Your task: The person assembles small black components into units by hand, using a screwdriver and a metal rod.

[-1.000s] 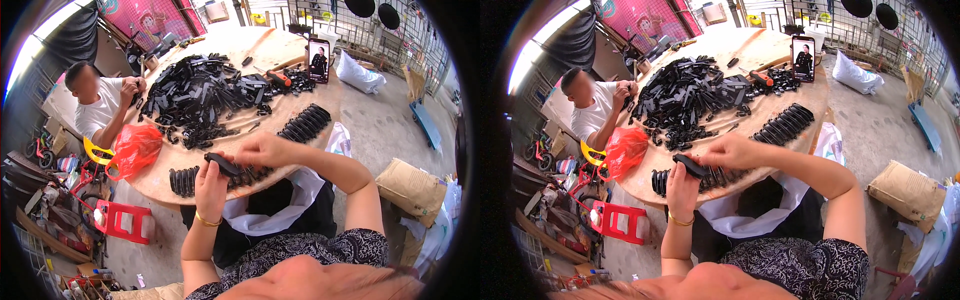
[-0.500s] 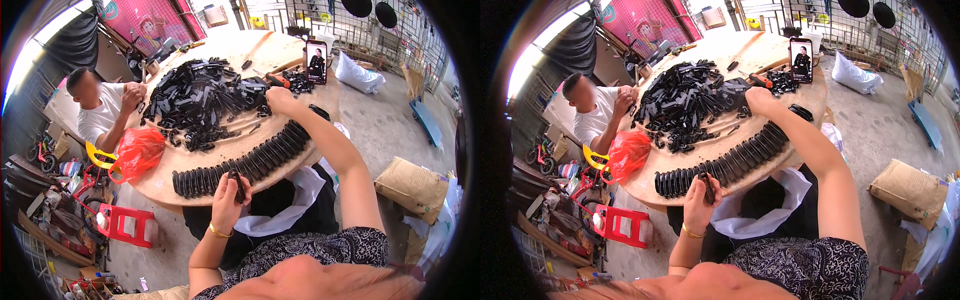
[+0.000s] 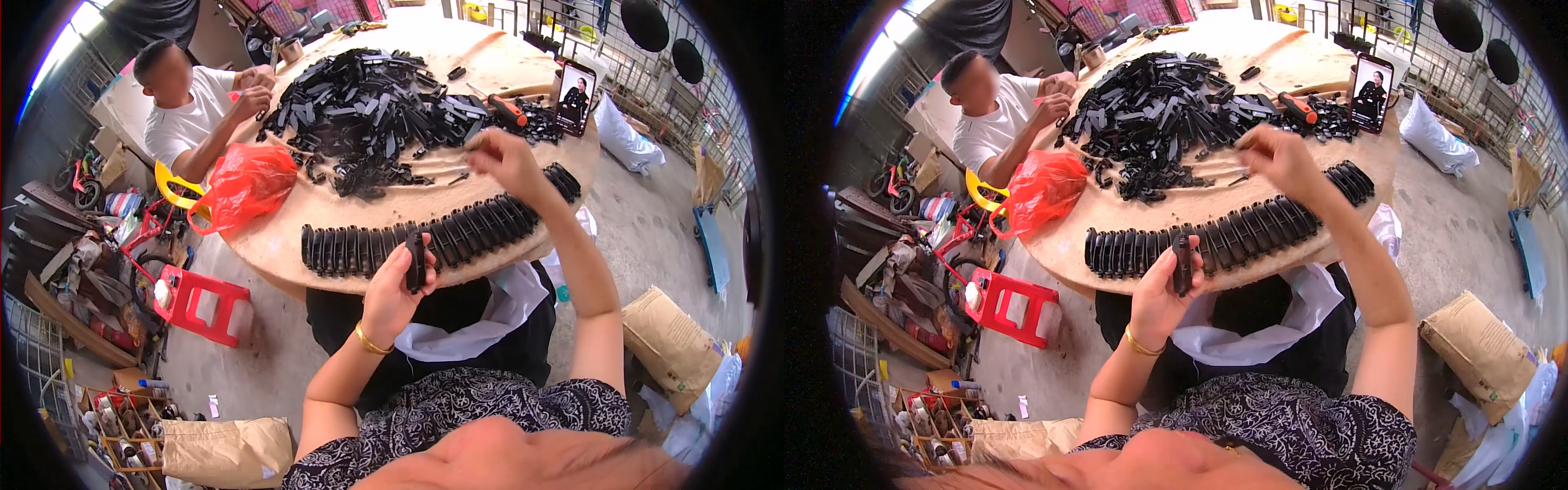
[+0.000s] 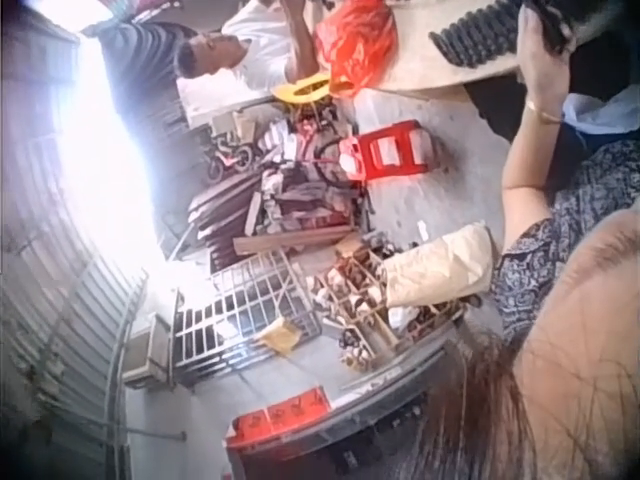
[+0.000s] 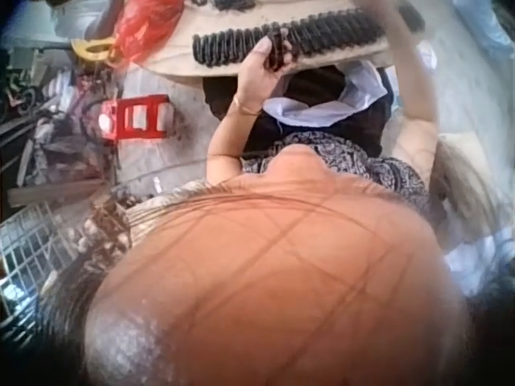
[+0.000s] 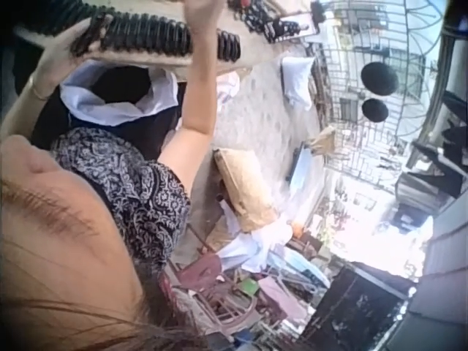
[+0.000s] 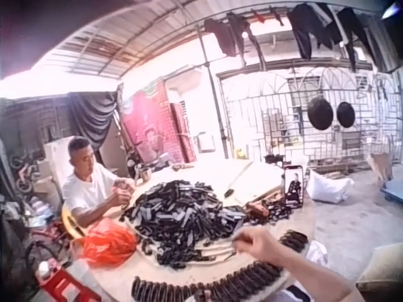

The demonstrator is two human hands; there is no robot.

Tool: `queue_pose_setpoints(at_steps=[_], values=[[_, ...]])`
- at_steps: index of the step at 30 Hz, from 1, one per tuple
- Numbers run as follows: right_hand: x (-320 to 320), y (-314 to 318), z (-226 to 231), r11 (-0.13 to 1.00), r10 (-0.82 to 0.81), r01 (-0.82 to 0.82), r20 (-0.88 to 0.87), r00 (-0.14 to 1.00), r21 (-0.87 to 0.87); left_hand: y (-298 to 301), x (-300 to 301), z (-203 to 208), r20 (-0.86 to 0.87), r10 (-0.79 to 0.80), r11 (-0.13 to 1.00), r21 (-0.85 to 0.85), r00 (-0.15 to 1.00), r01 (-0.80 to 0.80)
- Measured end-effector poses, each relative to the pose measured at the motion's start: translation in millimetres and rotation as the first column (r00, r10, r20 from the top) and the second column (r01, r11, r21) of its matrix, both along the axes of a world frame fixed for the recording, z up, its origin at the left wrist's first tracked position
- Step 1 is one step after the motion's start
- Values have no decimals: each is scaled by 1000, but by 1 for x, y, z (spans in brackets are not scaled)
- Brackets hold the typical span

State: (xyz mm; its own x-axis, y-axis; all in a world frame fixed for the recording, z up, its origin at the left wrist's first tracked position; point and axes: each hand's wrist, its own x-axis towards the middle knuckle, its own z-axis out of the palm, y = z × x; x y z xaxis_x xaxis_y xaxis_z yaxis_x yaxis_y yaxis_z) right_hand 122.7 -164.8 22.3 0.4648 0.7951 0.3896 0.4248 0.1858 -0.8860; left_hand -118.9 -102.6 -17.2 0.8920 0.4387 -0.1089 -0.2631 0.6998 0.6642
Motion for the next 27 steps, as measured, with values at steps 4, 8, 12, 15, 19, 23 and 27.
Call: queue_pose_setpoints(at_steps=[4,8,12,15,19,23,27], values=[[-71,-19,3,971,73,-184,543,836,154,-4,-2,3,35,-12,999,46,999,11],[-96,-33,-10,987,45,-125,567,823,104,-11,0,-2,50,30,995,89,998,-34],[-100,-37,-13,968,-88,-69,583,808,243,-19,3,1,65,82,977,190,994,-93],[-106,-40,-15,975,-126,-24,641,757,220,-23,6,0,52,125,960,246,991,-134],[-108,-42,-16,981,-128,-15,711,692,192,-28,9,5,34,195,931,308,980,-195],[-107,-46,-9,991,10,-105,723,691,87,-18,3,-7,-23,173,912,381,985,-151],[-104,-50,-8,983,121,-182,641,758,30,-21,7,-4,-44,201,910,378,979,-170]])
